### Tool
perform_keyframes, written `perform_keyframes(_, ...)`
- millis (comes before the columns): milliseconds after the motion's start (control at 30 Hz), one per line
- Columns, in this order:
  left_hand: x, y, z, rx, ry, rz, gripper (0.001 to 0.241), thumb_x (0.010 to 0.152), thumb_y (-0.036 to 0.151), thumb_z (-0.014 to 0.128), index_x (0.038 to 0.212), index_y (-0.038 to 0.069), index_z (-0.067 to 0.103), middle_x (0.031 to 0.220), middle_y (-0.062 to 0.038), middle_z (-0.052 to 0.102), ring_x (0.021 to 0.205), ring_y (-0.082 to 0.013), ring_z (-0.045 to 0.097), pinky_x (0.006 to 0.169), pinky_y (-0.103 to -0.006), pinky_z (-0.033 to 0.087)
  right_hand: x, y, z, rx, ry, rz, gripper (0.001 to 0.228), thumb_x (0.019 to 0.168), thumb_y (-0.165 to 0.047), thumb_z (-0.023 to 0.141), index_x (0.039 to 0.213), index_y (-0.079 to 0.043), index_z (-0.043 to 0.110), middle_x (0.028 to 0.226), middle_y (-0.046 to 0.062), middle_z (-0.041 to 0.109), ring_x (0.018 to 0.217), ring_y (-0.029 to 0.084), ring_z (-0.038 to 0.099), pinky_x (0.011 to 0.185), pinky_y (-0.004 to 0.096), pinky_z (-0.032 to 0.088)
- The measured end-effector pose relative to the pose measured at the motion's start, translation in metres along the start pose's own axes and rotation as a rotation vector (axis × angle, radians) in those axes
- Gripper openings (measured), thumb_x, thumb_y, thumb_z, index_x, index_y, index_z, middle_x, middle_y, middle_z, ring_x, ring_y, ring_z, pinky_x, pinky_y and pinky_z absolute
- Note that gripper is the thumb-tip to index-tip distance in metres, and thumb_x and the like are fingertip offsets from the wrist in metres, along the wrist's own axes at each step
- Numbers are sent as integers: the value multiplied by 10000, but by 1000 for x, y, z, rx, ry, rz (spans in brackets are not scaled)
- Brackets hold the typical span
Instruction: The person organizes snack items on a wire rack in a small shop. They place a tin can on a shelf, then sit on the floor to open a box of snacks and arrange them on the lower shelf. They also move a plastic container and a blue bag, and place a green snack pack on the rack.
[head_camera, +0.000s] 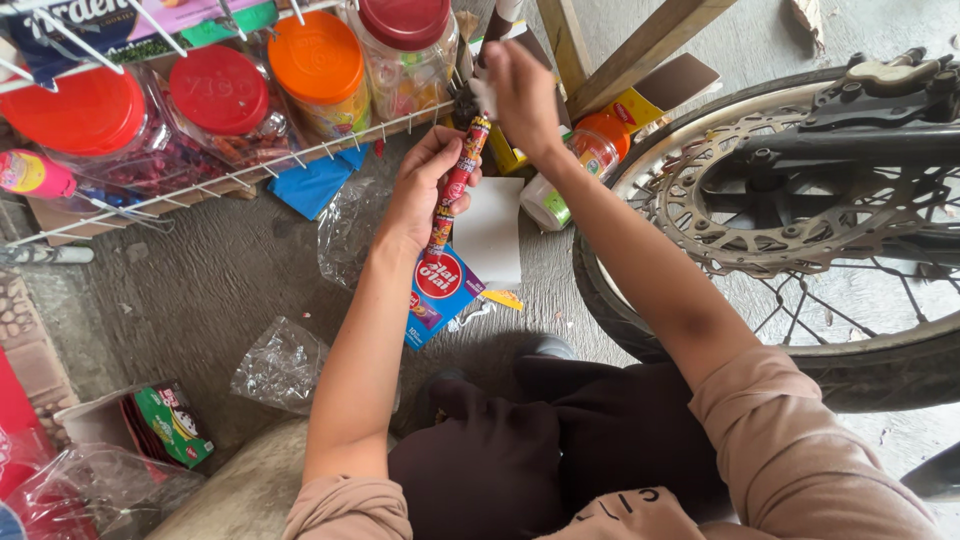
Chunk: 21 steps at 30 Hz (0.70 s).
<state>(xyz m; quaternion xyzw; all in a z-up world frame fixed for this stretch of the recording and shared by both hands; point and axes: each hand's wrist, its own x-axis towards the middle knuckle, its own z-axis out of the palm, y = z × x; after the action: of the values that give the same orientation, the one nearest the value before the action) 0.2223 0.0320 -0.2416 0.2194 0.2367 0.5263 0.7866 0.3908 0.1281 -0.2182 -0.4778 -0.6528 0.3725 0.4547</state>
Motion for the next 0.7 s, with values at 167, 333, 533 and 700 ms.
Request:
perform_keyframes(167, 6, -2, -3, -164, 29, 47, 265, 1018, 248, 642, 1225, 82, 623, 938, -62, 640, 774, -134, 620, 551, -257, 476, -13, -13, -15, -44, 211, -96, 319, 1129, -303, 487, 1113, 12, 443, 946, 38, 509, 881, 125, 511, 842, 296, 487)
perform_keyframes(333, 11, -3, -20, -179, 47, 172, 277, 1083, 274, 688, 1212, 33, 643, 896, -71, 616, 714, -154, 591, 633, -310, 529, -30, -48, 5, -55, -130, -427, 98, 934, 9, 580, 1029, -10, 590, 1097, 80, 618, 1067, 237, 604, 975, 355, 509)
perform_keyframes(533, 4, 19, -40, -164, 253, 293, 490, 1016, 312, 652, 1391, 0, 608, 1083, -49, 713, 918, -126, 671, 779, -270, 567, -68, -66, 29, -207, -339, -655, 374, 765, 134, 722, 1105, -21, 748, 1227, 126, 680, 1201, 326, 644, 1048, 412, 553)
perform_keyframes(700, 1, 33, -53, -246, 224, 370, 464, 1058, 309, 651, 1417, 19, 603, 926, -34, 604, 792, -119, 595, 614, -275, 464, -90, -62, 32, -137, -534, -824, 364, 755, 130, 726, 1084, -22, 747, 1218, 121, 694, 1181, 333, 660, 1039, 425, 564)
